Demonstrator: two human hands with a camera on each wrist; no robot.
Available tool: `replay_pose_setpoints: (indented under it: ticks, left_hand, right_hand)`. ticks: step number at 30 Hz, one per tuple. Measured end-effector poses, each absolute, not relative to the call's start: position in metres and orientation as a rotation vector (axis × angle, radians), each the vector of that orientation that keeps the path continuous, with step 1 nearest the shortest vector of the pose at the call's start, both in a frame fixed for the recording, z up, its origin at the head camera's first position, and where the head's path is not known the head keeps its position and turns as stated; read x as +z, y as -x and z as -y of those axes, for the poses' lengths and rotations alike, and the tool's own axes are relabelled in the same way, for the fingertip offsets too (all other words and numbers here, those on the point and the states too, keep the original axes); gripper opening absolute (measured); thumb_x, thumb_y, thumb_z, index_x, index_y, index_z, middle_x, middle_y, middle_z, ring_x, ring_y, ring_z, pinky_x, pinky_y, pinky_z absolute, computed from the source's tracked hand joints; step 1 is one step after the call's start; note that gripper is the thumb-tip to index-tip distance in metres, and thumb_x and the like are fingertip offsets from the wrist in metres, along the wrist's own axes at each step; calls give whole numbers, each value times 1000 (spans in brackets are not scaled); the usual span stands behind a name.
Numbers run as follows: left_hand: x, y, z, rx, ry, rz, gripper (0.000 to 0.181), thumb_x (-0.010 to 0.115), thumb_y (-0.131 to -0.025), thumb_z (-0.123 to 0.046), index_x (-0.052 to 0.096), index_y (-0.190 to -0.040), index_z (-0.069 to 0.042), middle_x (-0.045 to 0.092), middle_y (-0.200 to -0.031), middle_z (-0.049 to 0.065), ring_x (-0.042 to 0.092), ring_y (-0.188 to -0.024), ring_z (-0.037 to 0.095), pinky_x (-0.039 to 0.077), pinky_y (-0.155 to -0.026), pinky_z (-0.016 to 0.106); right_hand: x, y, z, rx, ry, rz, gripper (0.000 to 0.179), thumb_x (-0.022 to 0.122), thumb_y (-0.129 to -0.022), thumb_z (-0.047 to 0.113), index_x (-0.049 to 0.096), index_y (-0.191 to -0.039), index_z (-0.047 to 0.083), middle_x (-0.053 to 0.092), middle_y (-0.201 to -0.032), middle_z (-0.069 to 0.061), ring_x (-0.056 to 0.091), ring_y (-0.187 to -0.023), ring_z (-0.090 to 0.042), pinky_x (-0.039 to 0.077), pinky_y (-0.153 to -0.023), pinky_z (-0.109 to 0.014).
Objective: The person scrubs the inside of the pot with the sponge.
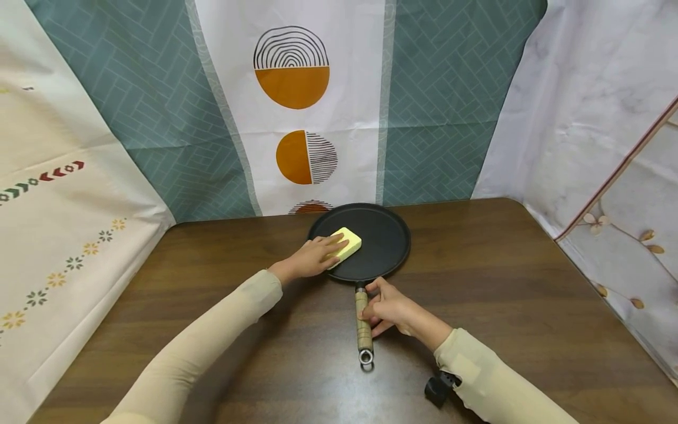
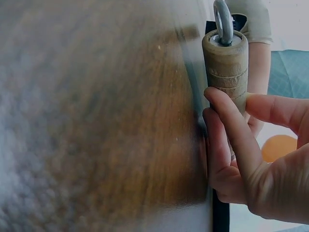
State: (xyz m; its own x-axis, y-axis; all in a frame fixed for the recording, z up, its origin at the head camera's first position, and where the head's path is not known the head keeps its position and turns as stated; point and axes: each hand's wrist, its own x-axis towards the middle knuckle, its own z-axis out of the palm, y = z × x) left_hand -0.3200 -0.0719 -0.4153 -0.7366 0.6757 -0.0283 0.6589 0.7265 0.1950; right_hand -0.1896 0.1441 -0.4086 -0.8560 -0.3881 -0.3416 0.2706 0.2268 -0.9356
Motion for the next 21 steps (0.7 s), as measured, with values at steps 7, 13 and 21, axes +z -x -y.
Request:
replay_pose_setpoints:
  ticks: [7, 13, 21]
  left_hand:
    - [-412, 321, 70, 307, -996, -2927, 53, 41, -93, -35, 22, -141, -25, 16, -147, 0, 32, -123, 28, 28, -96, 46]
    - [-408, 321, 73, 326, -874, -3021, 53, 39, -94, -36, 20, -141, -26, 16, -147, -1, 31, -124, 27, 29, -94, 46]
    - [-402, 324, 90, 379, -733, -3119, 51, 42, -93, -35, 26, -140, -24, 20, -146, 0, 36, -118, 30, 31, -90, 45]
  right_hand:
    - [-408, 190, -144, -1675, 107, -1986, 58, 62, -73, 0, 29, -120, 0, 47, -89, -16, 50, -67, -23, 51, -56, -39]
    - [-407, 190, -145, -1671, 116, -1983, 58, 63, -74, 1, 28, -121, 0, 47, -89, -16, 50, -67, -23, 51, -56, -40]
    - [-406, 189, -145, -1672, 123, -1983, 58, 62, -74, 1, 28, -121, 0, 46, -88, -15, 50, -67, -23, 51, -56, -40]
